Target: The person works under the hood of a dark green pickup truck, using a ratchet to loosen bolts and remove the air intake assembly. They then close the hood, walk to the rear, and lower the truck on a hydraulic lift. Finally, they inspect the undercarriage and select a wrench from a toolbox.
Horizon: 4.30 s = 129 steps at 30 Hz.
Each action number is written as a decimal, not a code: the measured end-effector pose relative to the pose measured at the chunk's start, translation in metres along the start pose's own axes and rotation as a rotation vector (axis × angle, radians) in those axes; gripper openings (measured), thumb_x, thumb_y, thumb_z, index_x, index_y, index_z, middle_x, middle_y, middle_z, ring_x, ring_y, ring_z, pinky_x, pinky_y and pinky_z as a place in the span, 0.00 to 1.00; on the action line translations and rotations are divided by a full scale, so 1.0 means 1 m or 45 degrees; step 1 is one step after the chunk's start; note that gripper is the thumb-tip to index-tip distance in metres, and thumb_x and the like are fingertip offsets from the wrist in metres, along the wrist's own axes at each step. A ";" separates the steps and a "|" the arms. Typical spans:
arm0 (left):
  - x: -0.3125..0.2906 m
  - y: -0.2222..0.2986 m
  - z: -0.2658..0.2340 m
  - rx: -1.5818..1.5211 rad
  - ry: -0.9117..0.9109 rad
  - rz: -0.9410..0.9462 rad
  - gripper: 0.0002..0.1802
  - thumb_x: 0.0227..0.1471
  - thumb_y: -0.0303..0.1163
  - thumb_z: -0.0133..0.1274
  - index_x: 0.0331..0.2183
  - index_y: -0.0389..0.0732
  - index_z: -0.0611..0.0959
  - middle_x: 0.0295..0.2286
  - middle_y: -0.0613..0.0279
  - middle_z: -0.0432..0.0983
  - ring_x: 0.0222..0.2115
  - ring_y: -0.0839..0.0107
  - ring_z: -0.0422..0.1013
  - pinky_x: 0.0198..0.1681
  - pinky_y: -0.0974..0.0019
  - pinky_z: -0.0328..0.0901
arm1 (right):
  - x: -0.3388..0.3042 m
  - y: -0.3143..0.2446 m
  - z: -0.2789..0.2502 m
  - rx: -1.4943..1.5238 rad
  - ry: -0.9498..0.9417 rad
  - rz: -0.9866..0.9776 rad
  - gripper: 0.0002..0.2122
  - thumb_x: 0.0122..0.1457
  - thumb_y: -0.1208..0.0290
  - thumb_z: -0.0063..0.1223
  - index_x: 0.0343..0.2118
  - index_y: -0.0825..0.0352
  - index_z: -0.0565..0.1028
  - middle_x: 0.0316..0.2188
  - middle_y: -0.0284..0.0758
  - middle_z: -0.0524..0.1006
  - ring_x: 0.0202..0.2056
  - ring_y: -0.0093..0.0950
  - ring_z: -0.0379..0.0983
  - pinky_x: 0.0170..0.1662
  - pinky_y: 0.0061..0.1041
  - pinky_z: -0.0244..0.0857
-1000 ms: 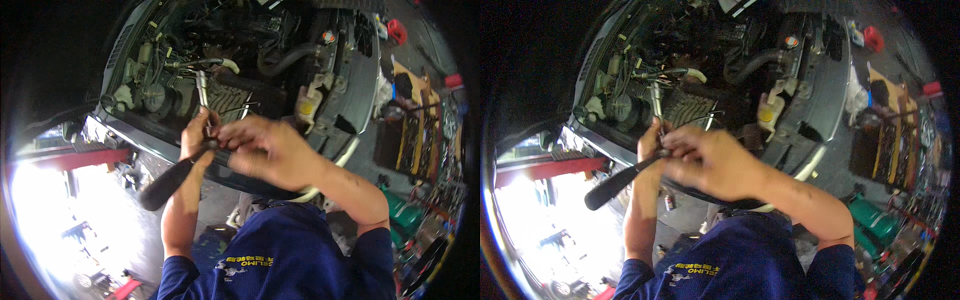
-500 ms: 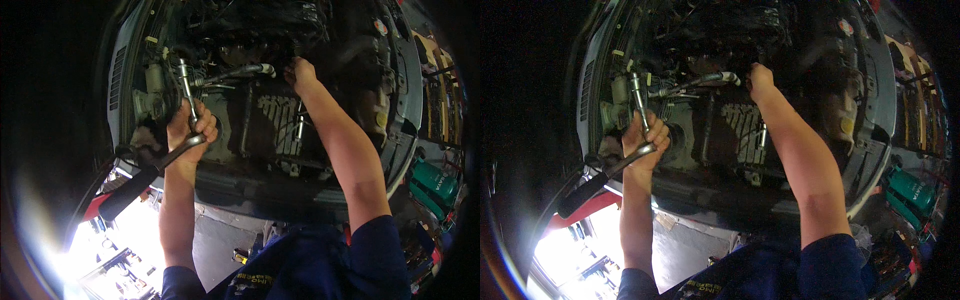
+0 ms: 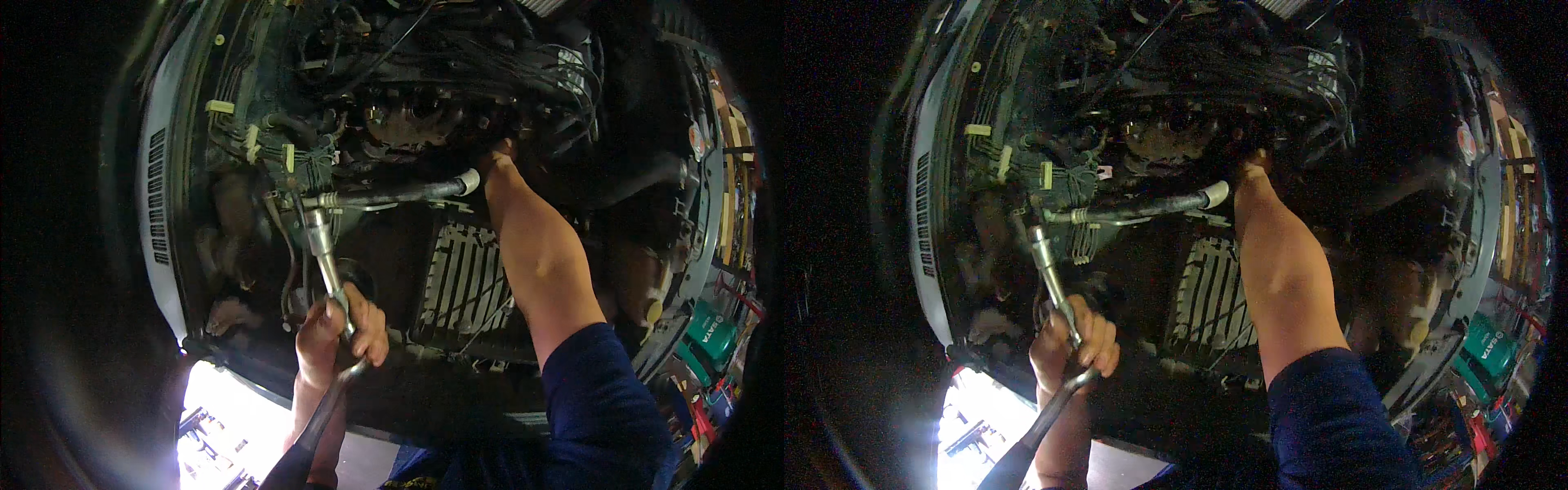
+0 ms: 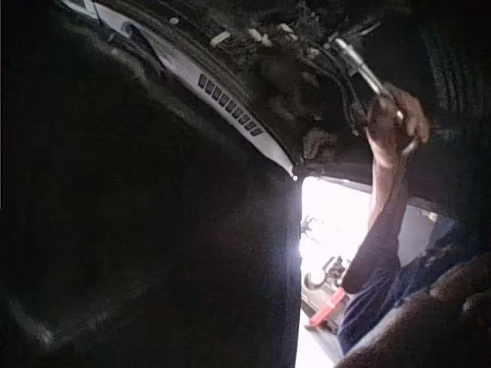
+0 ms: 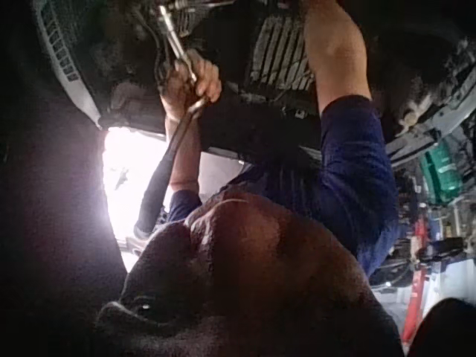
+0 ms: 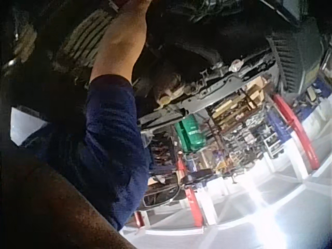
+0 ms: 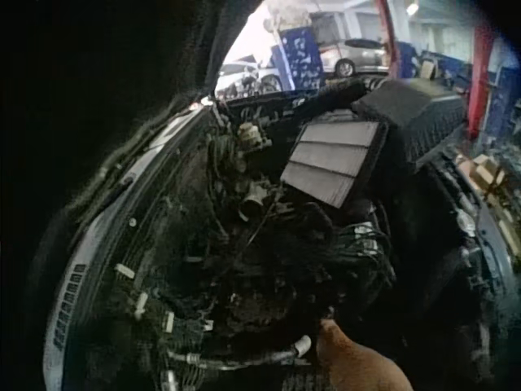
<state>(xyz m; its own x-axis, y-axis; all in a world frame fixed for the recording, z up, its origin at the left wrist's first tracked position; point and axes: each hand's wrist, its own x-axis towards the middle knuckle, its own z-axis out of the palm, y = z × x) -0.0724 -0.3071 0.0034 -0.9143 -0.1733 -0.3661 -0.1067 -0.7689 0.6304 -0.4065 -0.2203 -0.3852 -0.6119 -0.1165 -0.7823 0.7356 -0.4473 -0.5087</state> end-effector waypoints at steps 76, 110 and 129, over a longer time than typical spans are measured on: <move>-0.001 -0.002 -0.010 0.011 0.233 -0.043 0.22 0.67 0.50 0.51 0.33 0.41 0.71 0.17 0.64 0.63 0.21 0.66 0.67 0.21 0.62 0.64 | 0.006 0.006 -0.001 -0.167 -0.632 -0.455 0.23 0.71 0.56 0.46 0.64 0.61 0.68 0.59 0.36 0.72 0.56 0.34 0.68 0.58 0.35 0.66; -0.005 -0.007 -0.006 0.047 0.223 -0.020 0.23 0.68 0.52 0.48 0.34 0.40 0.71 0.18 0.64 0.63 0.21 0.66 0.67 0.21 0.62 0.64 | 0.129 0.041 -0.029 1.081 -1.334 0.491 0.20 0.68 0.50 0.46 0.54 0.59 0.74 0.49 0.36 0.75 0.50 0.31 0.71 0.53 0.34 0.70; -0.003 -0.011 -0.007 0.223 0.251 -0.137 0.22 0.68 0.52 0.48 0.33 0.43 0.73 0.18 0.68 0.64 0.21 0.71 0.63 0.23 0.65 0.60 | -0.130 -0.074 0.021 -2.547 -0.371 -0.900 0.14 0.57 0.73 0.61 0.47 0.64 0.80 0.45 0.40 0.83 0.40 0.30 0.80 0.43 0.33 0.73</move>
<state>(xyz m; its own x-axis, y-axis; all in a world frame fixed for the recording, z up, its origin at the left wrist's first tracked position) -0.0658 -0.3026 -0.0073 -0.8022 -0.2259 -0.5526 -0.2806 -0.6744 0.6830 -0.3875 -0.1904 -0.2383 -0.7235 -0.5795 -0.3751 -0.4578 0.8095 -0.3676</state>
